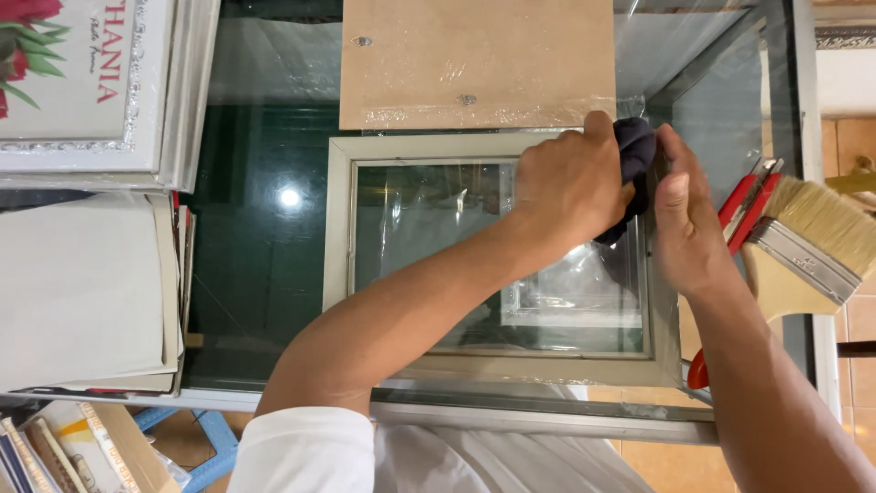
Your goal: Cleaning a picture frame glass and inserting an artwork print before securing the backing.
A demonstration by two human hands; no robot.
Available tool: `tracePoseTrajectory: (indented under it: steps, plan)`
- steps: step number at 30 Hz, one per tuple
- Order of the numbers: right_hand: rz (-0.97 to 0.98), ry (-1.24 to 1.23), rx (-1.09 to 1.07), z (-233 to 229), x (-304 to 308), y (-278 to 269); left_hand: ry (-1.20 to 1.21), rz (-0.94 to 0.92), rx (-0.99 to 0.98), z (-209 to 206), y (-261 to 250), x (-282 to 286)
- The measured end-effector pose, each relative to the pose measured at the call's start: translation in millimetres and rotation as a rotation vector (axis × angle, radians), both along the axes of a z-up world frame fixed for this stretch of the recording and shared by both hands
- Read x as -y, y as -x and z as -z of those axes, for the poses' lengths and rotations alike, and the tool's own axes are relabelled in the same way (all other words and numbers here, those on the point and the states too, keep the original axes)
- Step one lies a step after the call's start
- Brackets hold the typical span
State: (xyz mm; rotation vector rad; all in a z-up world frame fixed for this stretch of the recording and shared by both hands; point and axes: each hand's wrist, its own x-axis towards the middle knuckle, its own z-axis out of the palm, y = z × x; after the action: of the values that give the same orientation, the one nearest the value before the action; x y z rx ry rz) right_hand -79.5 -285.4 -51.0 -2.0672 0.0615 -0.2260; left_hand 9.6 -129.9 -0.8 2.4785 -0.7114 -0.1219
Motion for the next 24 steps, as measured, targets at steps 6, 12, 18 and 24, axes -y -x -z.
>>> tracePoseTrajectory:
  steps: [6, 12, 18, 24]
  plan:
    - [0.01, 0.377, 0.041, -2.3, -8.7, 2.5, -0.064, 0.048, 0.058, -6.8, 10.3, -22.0]
    - [0.026, 0.443, -0.012, 0.1, -10.7, 4.6, -0.38, -0.109, -0.118, -40.2, -3.5, -123.0]
    - [0.021, 0.438, -0.055, -6.2, -13.8, 2.8, -0.553, -0.26, -0.034, -44.6, -9.0, -199.3]
    - [0.01, 0.397, -0.068, -8.4, -14.0, 2.7, -0.358, -0.182, 0.055, -18.8, 9.4, -143.9]
